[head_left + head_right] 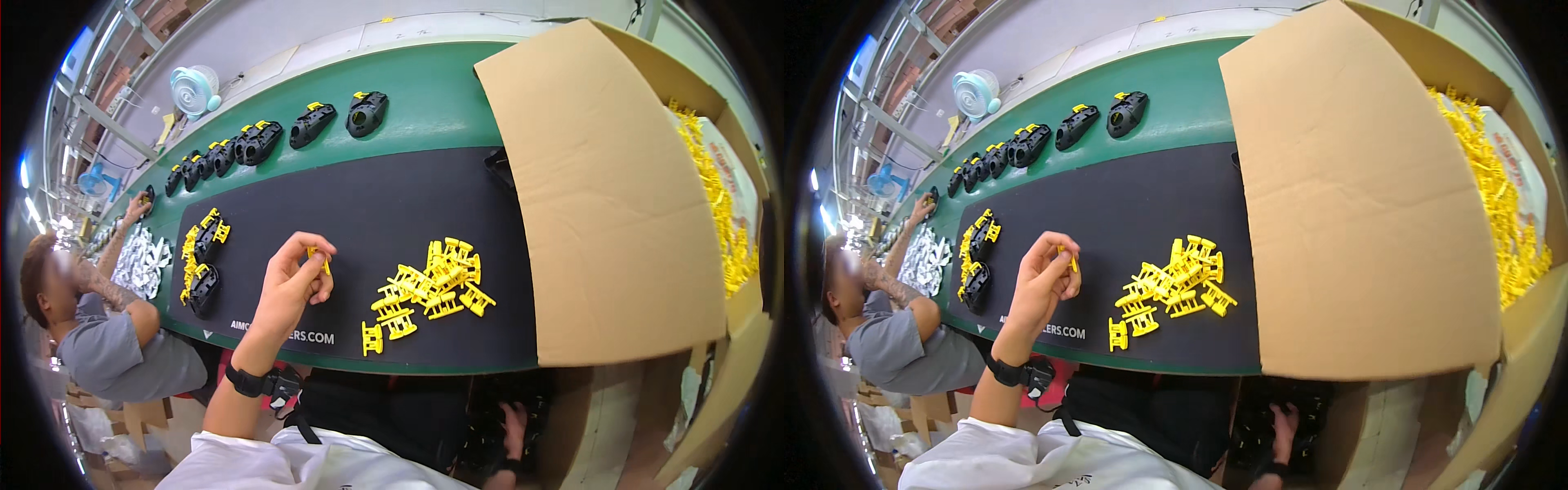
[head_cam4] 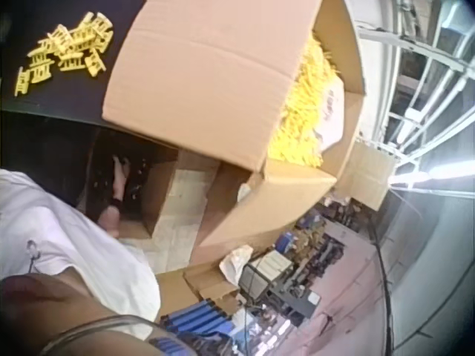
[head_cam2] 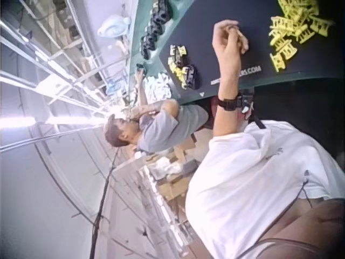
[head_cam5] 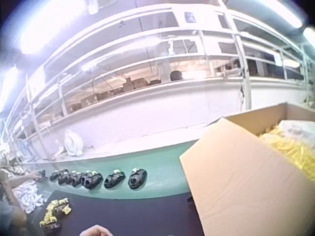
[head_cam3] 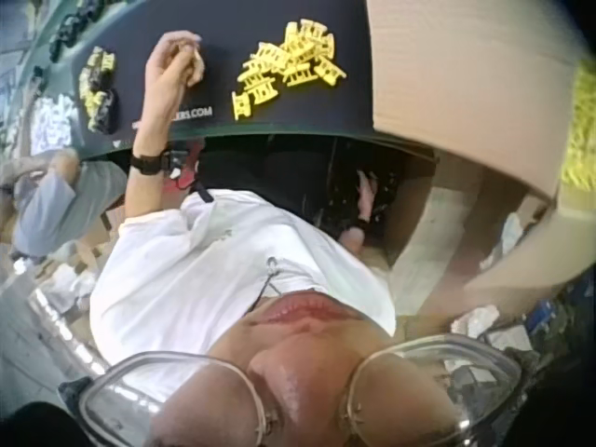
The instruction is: Assembling internal plastic components and yellow paddle-like pieces into game controller shells at an assembly line station.
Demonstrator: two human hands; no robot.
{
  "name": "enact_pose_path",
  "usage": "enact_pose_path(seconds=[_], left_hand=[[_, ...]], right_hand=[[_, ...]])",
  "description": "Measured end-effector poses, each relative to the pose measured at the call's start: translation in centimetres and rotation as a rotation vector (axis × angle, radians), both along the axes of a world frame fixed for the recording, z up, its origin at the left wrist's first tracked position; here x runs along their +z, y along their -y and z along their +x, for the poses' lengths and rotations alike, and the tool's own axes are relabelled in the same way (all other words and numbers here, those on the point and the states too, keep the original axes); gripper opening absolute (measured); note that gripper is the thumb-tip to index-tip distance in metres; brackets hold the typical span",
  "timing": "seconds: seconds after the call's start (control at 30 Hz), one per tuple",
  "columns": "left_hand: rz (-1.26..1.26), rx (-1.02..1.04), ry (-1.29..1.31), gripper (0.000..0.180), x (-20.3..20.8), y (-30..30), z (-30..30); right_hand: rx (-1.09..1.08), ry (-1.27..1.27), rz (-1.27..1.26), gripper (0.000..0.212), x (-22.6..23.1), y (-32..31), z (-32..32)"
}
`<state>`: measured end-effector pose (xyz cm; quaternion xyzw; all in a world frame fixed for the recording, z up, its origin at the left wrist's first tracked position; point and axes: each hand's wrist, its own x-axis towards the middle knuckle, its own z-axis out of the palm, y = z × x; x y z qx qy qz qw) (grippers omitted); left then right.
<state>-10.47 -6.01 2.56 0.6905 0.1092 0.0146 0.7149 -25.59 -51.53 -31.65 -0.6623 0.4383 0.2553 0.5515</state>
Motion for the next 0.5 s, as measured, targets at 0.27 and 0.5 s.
enact_pose_path(seconds=[0.27, 0.5], left_hand=[[-0.374, -0.236, -0.013, 0.061, 0.3, 4.7, -3.3], [-0.55, -0.41, 0.141, 0.103, -1.5, 3.0, -8.4]], right_hand=[[0.333, 0.782, 0.512, 0.094, 32.2, -6.4, 0.2], [0.923, 1.224, -0.102, 0.098, 39.0, -24.0, 5.6]])
